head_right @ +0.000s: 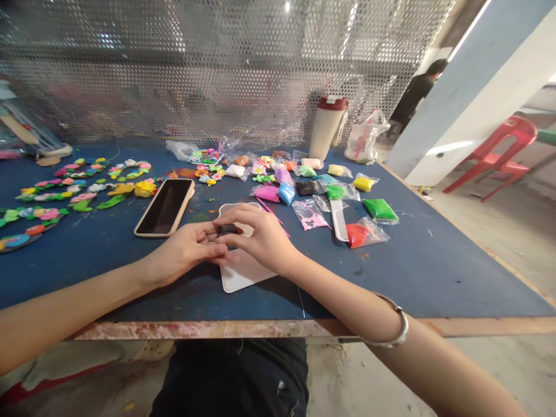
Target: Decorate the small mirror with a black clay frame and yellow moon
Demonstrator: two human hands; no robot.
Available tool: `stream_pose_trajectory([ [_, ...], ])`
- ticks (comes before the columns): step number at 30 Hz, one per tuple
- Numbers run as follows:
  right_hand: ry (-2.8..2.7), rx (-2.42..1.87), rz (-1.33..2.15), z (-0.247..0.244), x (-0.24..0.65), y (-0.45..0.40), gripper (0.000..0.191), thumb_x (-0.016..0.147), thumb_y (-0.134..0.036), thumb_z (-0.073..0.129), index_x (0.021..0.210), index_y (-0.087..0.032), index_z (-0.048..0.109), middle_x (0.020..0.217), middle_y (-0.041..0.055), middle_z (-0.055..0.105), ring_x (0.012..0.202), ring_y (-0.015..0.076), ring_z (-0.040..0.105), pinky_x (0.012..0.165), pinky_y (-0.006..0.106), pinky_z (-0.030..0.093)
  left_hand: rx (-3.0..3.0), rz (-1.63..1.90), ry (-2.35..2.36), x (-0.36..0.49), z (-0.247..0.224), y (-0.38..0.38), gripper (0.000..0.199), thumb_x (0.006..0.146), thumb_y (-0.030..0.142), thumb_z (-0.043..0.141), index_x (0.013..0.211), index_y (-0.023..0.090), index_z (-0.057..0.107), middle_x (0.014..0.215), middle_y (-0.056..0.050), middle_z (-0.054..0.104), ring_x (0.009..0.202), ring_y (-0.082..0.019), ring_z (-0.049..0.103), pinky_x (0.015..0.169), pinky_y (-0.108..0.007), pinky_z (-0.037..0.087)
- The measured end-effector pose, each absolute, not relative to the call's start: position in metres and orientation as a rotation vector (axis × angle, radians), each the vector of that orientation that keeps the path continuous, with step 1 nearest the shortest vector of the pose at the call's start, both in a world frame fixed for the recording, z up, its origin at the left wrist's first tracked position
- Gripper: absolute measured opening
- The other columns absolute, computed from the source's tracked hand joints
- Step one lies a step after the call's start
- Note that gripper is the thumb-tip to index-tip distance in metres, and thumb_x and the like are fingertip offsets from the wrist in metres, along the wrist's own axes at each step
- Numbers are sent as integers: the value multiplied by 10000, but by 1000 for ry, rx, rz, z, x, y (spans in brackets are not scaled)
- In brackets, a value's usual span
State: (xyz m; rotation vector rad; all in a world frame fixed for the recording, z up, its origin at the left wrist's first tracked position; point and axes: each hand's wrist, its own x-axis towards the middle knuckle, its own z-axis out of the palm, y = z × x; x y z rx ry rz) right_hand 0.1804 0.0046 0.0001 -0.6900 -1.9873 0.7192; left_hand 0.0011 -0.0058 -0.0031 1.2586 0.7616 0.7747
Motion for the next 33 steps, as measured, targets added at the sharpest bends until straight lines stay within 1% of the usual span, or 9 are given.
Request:
stream_pose_trajectory([
  [7,-1853,-850,731,1,181,5,58,794,-203,681,742,-193,707,778,11,673,751,148,612,713,278,461,1362,663,792,3,-4,-6,299,809,390,680,870,99,640,726,-63,720,482,-125,657,440,-177,461],
  [13,-1537,-1069,788,-6,191,26,295,800,-331,646,572,-172,547,596,-30,502,602,114,474,593,267,377,1355,641,808,6,-7,-4,279,822,371,668,812,96,624,682,-56,702,460,-105,621,431,-180,437],
  [15,-1491,-1091,807,-7,195,31,261,837,-369,591,675,-165,575,637,-18,536,608,115,492,595,265,393,1351,653,828,6,-7,-4,267,827,360,665,831,97,618,700,-62,702,492,-108,624,458,-187,452],
  [17,-1477,-1092,826,-6,197,33,244,855,-400,559,855,-160,603,793,24,614,706,133,554,656,275,438,1337,680,833,6,-8,-4,276,808,336,691,950,110,620,885,-99,723,612,-124,660,531,-201,493],
  [21,-1675,-998,827,-6,191,26,431,748,-332,705,1122,-178,556,1132,90,606,964,182,580,793,309,473,1307,741,688,4,-9,-3,530,749,397,741,1185,155,565,1229,-155,623,978,-216,658,765,-276,538],
  [23,-1938,-909,745,-6,188,22,495,712,-266,746,1160,-186,552,1155,96,600,982,198,579,807,329,478,1345,749,697,4,-9,-3,523,763,433,717,1174,144,570,1139,-149,668,978,-229,664,792,-300,538],
  [25,-2166,-811,615,-5,185,19,411,753,-248,724,1133,-186,582,1090,92,630,925,196,594,801,340,481,1395,723,786,4,-9,-3,427,795,424,686,1082,121,600,865,-109,732,779,-201,704,688,-277,547],
  [28,-2277,-707,474,-5,186,16,279,823,-238,663,1092,-183,615,981,78,675,828,182,612,755,319,485,1431,690,875,4,-8,-2,334,813,429,659,894,108,614,531,-32,662,472,-148,641,483,-211,480],
  [33,-2277,-787,390,-4,189,13,137,834,-201,621,958,-200,680,846,71,693,774,198,623,687,300,451,1499,737,953,0,-6,2,339,835,456,607,866,119,605,579,-20,670,403,-106,589,402,-175,408],
])
